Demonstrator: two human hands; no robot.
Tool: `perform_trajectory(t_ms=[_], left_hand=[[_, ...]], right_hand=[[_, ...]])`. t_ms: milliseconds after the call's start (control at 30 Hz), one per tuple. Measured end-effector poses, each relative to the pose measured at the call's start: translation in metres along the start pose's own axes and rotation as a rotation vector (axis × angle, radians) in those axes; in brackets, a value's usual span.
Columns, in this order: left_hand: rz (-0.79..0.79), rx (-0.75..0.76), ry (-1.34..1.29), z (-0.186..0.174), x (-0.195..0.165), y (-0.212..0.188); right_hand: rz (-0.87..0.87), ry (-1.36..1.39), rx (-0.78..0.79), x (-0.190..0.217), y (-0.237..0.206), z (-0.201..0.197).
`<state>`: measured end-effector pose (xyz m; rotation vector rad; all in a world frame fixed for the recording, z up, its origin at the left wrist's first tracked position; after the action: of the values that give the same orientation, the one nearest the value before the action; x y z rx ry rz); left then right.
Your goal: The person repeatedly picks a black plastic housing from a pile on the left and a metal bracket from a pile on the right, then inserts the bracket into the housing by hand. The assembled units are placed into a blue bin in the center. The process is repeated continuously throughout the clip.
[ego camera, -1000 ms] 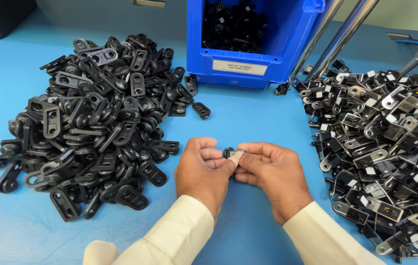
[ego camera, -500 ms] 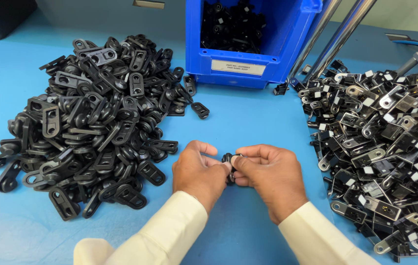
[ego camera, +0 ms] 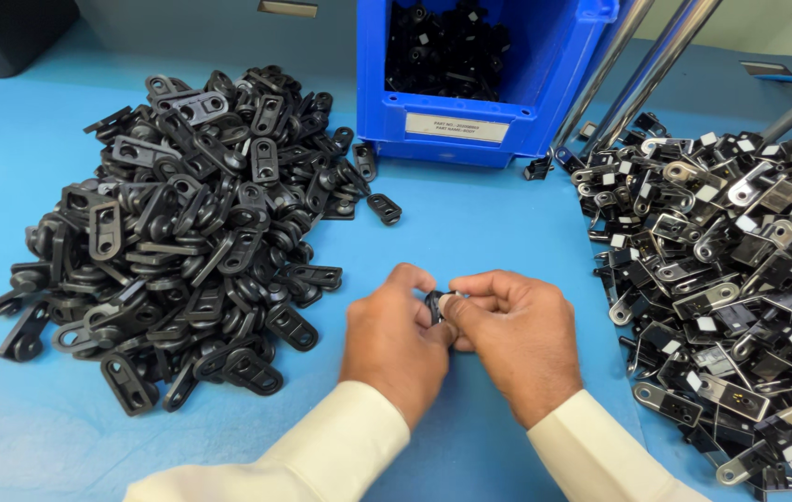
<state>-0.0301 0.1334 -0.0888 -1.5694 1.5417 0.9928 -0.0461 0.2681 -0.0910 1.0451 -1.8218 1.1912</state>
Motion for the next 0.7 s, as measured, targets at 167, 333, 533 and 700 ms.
perform_trajectory(t_ms=[167, 333, 533, 700], left_hand=[[-0.239, 0.153, -0.193, -0.009, 0.013, 0.010], [-0.352, 0.306, -0.363, -0.010, 0.023, 0.022], [-0.124, 0.169, -0.093, -0.008, 0.011, 0.016], [-0.084, 0.082, 0.080, -0.005, -0.009, 0.002]], right_hand=[[0.096, -0.002, 0.097, -0.009, 0.003, -0.002], [0.117, -0.022, 0.161, -0.014, 0.008, -0.002], [0.068, -0.005, 0.242, -0.013, 0.013, -0.002], [0.035, -0.122, 0.146, -0.005, 0.007, -0.001]])
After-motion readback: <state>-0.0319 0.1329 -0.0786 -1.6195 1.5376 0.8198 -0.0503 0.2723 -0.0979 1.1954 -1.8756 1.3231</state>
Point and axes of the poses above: each hand's wrist, its own y-axis towards the middle knuckle, its own z-axis out of the palm, x = y × z, the point moved 4 cm from there along y, towards the middle knuckle, and after that the axes turned 13 degrees about z, right-handed, at the moved point
